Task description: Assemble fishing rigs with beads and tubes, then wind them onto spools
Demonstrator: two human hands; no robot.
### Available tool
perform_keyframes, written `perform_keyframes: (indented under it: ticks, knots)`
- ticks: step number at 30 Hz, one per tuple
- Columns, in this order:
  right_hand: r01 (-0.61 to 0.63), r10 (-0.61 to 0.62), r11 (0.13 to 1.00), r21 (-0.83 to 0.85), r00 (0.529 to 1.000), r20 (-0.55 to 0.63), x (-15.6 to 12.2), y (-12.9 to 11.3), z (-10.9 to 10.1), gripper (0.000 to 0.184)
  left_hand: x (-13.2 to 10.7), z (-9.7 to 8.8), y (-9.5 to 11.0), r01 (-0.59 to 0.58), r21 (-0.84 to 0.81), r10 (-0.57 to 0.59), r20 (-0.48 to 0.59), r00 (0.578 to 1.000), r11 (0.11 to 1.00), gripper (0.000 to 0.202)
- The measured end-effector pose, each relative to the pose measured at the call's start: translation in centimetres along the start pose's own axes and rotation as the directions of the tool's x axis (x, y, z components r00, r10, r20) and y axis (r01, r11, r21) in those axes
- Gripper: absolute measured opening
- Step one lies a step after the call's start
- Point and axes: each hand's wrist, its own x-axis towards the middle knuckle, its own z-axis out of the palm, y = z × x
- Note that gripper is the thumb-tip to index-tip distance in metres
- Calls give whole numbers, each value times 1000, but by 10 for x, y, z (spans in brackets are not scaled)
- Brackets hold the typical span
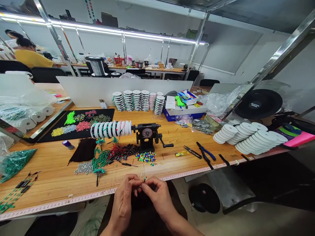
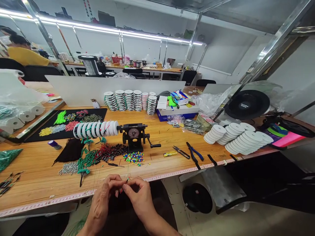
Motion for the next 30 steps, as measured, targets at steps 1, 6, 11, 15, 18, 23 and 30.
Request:
perform_keyframes:
  ticks: [1,6,11,15,18,23,30]
  knots:
    - [-22,22,999,34,1000,0,0,0,0,28,0,0,0,5,-15,-5,-1,1000,1000,59]
    - [-66,65,997,40,997,29,-3,-8,-3,31,3,-2,1,64,-121,-66,-18,998,991,63]
    - [-21,22,999,-27,998,50,-5,-14,-5,26,3,-3,3,92,-153,-98,-34,995,984,63]
    - [-39,42,998,-57,998,46,-7,-15,-3,25,2,-4,2,96,-146,-104,-45,994,985,65]
    - [-6,9,996,-88,999,36,-9,-16,-1,28,2,-5,1,104,-131,-112,-55,992,986,66]
    - [0,3,998,-69,999,45,-10,-13,-1,40,1,-7,2,98,-80,-103,-61,993,992,67]
    - [-180,173,979,94,982,77,-1,1,2,51,0,-6,4,-47,108,48,-11,999,993,61]
